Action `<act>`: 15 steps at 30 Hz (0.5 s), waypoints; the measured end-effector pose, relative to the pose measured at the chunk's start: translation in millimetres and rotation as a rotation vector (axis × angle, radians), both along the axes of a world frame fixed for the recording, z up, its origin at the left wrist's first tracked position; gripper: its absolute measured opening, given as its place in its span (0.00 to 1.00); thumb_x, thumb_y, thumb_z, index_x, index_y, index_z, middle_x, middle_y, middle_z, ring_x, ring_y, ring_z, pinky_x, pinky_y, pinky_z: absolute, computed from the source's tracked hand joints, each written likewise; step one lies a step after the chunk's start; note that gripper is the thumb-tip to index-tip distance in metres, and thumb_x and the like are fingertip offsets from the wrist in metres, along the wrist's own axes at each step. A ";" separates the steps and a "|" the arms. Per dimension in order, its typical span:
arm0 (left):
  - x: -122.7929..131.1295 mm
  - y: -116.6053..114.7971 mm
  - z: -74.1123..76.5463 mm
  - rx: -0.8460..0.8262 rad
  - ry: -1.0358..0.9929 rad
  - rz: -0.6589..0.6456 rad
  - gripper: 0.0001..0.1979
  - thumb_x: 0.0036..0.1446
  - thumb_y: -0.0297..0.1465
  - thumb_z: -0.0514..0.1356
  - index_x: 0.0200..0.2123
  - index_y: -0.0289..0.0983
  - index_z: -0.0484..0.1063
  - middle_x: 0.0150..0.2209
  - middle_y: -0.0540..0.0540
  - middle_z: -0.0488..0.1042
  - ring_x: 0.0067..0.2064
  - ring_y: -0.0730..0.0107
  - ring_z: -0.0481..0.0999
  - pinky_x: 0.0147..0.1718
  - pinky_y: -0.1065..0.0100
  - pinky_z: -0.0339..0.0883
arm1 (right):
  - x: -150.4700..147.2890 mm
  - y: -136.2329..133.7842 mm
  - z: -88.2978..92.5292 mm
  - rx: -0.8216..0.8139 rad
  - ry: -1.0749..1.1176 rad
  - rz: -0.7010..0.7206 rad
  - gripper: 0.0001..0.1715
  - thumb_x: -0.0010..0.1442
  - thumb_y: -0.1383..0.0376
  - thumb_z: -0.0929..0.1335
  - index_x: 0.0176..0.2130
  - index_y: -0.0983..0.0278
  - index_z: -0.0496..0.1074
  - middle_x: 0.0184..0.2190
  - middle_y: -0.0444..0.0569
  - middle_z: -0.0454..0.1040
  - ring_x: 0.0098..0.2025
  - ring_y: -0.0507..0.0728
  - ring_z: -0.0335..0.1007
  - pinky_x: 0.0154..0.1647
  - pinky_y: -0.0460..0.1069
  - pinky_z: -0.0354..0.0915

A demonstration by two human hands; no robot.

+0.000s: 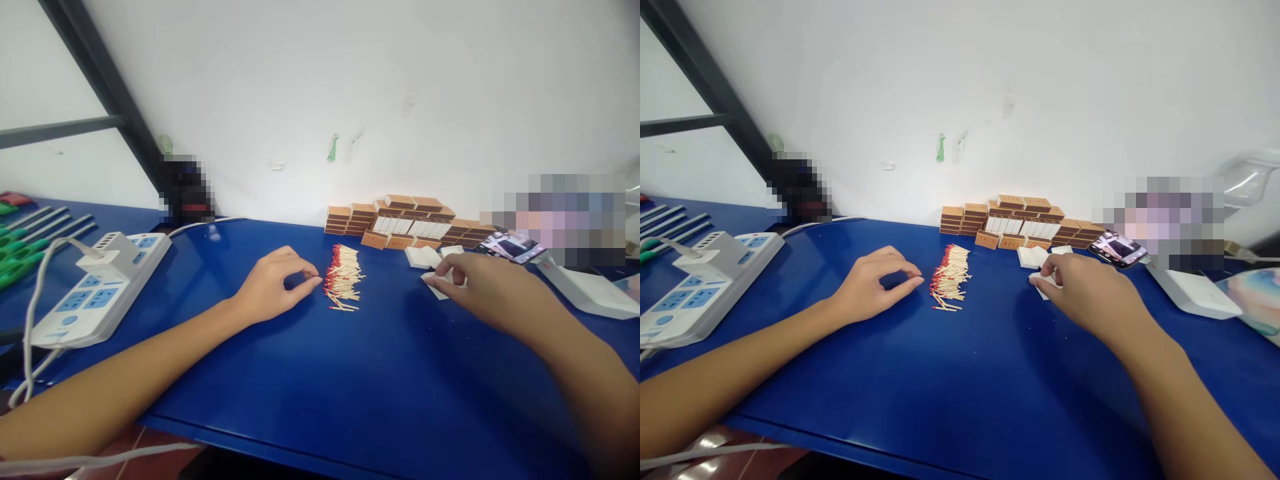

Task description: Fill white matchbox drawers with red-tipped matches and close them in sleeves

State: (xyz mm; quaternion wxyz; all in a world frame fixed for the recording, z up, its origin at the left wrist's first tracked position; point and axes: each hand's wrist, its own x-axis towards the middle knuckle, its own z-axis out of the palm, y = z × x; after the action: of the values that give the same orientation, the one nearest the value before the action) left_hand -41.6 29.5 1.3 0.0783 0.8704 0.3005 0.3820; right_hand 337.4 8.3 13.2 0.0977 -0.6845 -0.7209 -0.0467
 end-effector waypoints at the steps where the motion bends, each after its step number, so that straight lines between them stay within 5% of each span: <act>1: 0.0 -0.6 0.8 0.002 -0.004 0.000 0.04 0.67 0.33 0.64 0.40 0.42 0.79 0.36 0.50 0.83 0.39 0.66 0.78 0.42 0.61 0.74 | 5.1 2.1 -3.1 -0.002 0.012 0.021 0.17 0.60 0.49 0.72 0.30 0.59 0.76 0.27 0.51 0.78 0.24 0.60 0.71 0.22 0.52 0.56; 7: -0.2 -2.1 2.1 -0.002 -0.006 -0.010 0.05 0.67 0.33 0.63 0.41 0.42 0.79 0.35 0.50 0.83 0.39 0.66 0.77 0.42 0.61 0.74 | -4.2 -2.0 -4.7 -0.020 0.123 0.229 0.20 0.64 0.51 0.70 0.26 0.58 0.72 0.21 0.50 0.74 0.19 0.57 0.66 0.20 0.53 0.55; 10: 2.4 -8.9 4.4 -0.026 0.011 -0.045 0.09 0.65 0.39 0.65 0.42 0.41 0.80 0.34 0.49 0.81 0.37 0.66 0.77 0.41 0.62 0.73 | -44.5 -24.6 9.2 -0.058 0.254 0.427 0.18 0.67 0.54 0.69 0.28 0.58 0.72 0.23 0.47 0.73 0.22 0.55 0.65 0.23 0.51 0.58; 15: 8.2 -23.5 6.7 -0.095 0.189 -0.199 0.31 0.52 0.54 0.72 0.49 0.37 0.79 0.31 0.49 0.76 0.34 0.66 0.74 0.32 0.65 0.67 | -117.8 -62.3 11.9 -0.238 0.370 0.716 0.07 0.67 0.68 0.69 0.36 0.59 0.76 0.31 0.44 0.76 0.29 0.51 0.69 0.29 0.47 0.60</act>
State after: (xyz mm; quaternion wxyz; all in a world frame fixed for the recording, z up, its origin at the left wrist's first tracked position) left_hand -33.4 5.9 8.0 0.1283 0.9234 0.2365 0.2739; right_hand 219.5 -54.0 25.2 0.1559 -0.3942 -0.8839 0.1976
